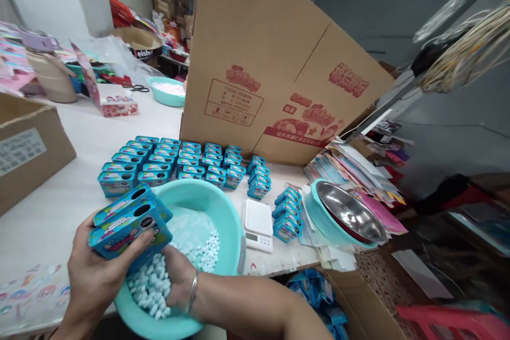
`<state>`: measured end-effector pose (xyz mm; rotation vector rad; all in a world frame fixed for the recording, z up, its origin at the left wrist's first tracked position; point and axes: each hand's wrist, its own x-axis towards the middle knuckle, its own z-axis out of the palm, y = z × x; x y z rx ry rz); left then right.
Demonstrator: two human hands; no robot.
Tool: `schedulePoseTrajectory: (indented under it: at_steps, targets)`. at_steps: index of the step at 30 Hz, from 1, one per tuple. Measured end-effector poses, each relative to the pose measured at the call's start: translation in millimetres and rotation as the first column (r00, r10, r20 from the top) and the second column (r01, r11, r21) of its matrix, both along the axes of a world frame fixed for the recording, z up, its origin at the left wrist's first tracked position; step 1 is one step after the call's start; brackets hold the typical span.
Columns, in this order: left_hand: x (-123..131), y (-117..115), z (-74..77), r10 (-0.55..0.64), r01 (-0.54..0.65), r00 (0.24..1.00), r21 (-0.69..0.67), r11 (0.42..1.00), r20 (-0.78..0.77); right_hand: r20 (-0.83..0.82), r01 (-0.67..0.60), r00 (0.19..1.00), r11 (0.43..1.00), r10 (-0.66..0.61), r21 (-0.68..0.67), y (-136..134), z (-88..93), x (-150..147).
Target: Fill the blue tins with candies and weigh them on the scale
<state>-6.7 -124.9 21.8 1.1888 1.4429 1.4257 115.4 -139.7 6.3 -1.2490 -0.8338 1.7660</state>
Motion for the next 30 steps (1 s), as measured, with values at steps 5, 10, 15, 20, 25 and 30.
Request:
schedulePoseTrajectory:
  at_steps: [5, 10, 15, 20, 25, 30]
  targets:
    - [-25.1, 16.6, -27.2, 0.043, -0.039, 0.997, -0.063, 0.997, 0.064, -0.248, -0.059, 0.968, 0.937, -0.030, -0.344, 8.6, -12.1, 30.5]
    - [-29.5, 17.0, -17.1, -0.019, 0.036, 0.977, 0.074, 0.997, -0.211, -0.386, 0.158, 0.804, 0.788, -0.452, -0.595, 0.6, 15.0, 71.4]
    - [-10.9, 13.9, -16.7, -0.350, 0.443, 0.820, 0.115, 0.889, -0.453, -0.426, 0.419, 0.587, 0.708, -0.689, -0.568, -4.2, 68.5, 85.4]
    - [1.1, 24.8, -50.5, -0.336, 0.587, 0.692, 0.227, 0.777, -0.639, -0.363, 0.705, 0.412, 0.545, -0.836, -0.454, 5.6, 82.6, 72.9]
    - [7.6, 31.6, -54.9, -0.318, 0.654, 0.633, 0.268, 0.707, -0.706, -0.377, 0.854, 0.316, 0.434, -0.871, -0.287, 15.4, 68.7, 53.2]
    - [6.8, 33.2, -41.4, -0.272, 0.658, 0.620, 0.298, 0.692, -0.736, -0.304, 0.854, 0.503, 0.519, -0.809, 0.030, 11.0, 61.0, 50.3]
